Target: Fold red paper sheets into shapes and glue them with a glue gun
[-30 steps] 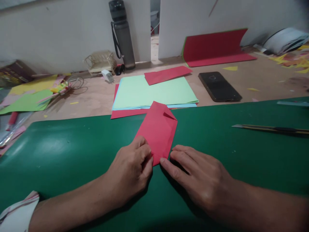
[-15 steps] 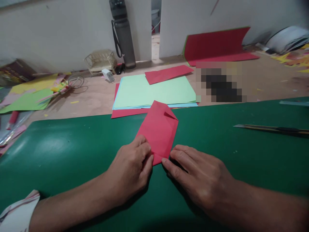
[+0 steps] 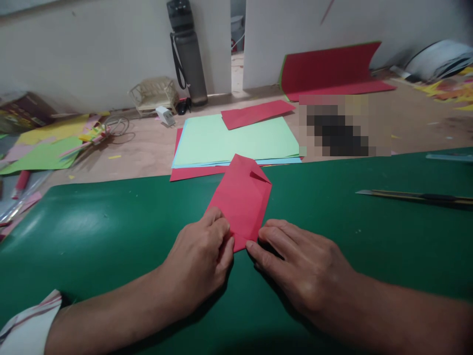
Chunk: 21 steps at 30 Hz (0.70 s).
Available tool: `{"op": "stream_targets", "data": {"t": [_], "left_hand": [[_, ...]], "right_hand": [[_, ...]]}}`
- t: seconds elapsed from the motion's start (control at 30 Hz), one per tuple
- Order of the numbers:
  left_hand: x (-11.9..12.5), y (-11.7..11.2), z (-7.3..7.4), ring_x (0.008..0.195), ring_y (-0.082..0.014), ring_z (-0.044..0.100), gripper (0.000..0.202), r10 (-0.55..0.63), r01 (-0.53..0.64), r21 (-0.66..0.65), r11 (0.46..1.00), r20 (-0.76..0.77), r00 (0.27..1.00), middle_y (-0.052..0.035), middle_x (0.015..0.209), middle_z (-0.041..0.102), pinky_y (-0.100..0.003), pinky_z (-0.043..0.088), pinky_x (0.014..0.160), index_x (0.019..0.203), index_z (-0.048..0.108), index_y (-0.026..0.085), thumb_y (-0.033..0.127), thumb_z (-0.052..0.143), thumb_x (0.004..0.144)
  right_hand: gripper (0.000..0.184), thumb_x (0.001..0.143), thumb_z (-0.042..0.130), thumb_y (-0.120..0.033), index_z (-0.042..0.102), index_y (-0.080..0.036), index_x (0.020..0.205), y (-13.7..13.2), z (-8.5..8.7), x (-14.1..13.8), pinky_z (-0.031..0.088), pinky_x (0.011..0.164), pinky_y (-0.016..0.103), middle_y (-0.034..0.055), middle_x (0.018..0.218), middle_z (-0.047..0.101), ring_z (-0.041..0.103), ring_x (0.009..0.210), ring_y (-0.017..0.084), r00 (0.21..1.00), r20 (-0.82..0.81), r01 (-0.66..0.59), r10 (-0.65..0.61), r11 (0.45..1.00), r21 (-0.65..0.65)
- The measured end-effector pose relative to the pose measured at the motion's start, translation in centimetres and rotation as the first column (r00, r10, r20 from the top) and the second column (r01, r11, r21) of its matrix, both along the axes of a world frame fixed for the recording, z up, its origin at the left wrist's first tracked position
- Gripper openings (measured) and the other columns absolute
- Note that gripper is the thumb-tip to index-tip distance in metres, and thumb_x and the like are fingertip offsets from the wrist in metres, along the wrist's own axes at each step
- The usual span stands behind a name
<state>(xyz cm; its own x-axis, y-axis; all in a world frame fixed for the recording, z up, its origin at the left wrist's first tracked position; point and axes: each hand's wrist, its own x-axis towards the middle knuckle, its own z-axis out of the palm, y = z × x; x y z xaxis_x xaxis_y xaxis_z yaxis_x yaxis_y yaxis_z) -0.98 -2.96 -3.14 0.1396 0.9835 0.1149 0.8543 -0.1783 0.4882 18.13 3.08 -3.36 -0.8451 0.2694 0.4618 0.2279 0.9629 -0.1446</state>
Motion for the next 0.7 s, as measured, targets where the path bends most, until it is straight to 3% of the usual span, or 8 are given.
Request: {"op": "stream_targets", "data": {"t": [0.2, 0.37, 0.5, 0.7], "left_hand": [[-0.2, -0.5, 0.0, 0.058, -0.0120, 0.039, 0.013, 0.043, -0.040, 0.093, 0.995, -0.037, 0.998, 0.0028, 0.072, 0.042, -0.025, 0.031, 0.053, 0.078, 0.038, 0.021, 0.015, 0.046, 0.087], [-0.8, -0.7, -0.9, 0.064, -0.0103, 0.045, 0.017, -0.060, 0.062, 0.120, 0.991, -0.021, 0.998, 0.0012, 0.079, 0.046, -0.023, 0.034, 0.057, 0.079, 0.049, 0.020, 0.017, 0.041, 0.094], [-1.2, -1.2, -1.6, 0.066, -0.0113, 0.048, 0.022, -0.123, 0.137, 0.094, 0.986, -0.140, 0.982, -0.0009, 0.082, 0.050, -0.023, 0.039, 0.058, 0.081, 0.055, 0.019, 0.018, 0.038, 0.096], [-0.5, -2.3, -0.5, 0.088, -0.0241, 0.055, 0.029, -0.266, 0.347, 0.165, 0.923, -0.378, 0.887, -0.0131, 0.103, 0.061, -0.037, 0.050, 0.073, 0.095, 0.061, 0.011, 0.029, 0.039, 0.097]], "right_hand": [[0.032, 0.089, 0.036, -0.009, 0.067, -0.009, 0.093, 0.0, 0.0, 0.0, 0.050, 0.071, 0.038, 0.0138, 0.080, 0.062, 0.056, 0.087, 0.025, 1.000, 0.012, -0.007, 0.007, 1.000, -0.020], [0.029, 0.088, 0.038, -0.008, 0.067, -0.010, 0.092, 0.0, -0.2, 0.0, 0.048, 0.067, 0.037, 0.0120, 0.078, 0.060, 0.054, 0.081, 0.024, 0.999, 0.036, 0.000, 0.001, 0.999, -0.036], [0.029, 0.090, 0.038, -0.009, 0.066, -0.010, 0.093, -0.1, -0.2, 0.0, 0.047, 0.067, 0.036, 0.0109, 0.078, 0.059, 0.052, 0.079, 0.023, 0.999, 0.038, 0.001, 0.000, 1.000, -0.023], [0.026, 0.091, 0.039, -0.014, 0.065, -0.013, 0.093, -0.2, 0.0, 0.0, 0.046, 0.072, 0.036, 0.0104, 0.082, 0.060, 0.052, 0.082, 0.022, 0.996, 0.087, 0.012, -0.006, 0.998, -0.066]]}}
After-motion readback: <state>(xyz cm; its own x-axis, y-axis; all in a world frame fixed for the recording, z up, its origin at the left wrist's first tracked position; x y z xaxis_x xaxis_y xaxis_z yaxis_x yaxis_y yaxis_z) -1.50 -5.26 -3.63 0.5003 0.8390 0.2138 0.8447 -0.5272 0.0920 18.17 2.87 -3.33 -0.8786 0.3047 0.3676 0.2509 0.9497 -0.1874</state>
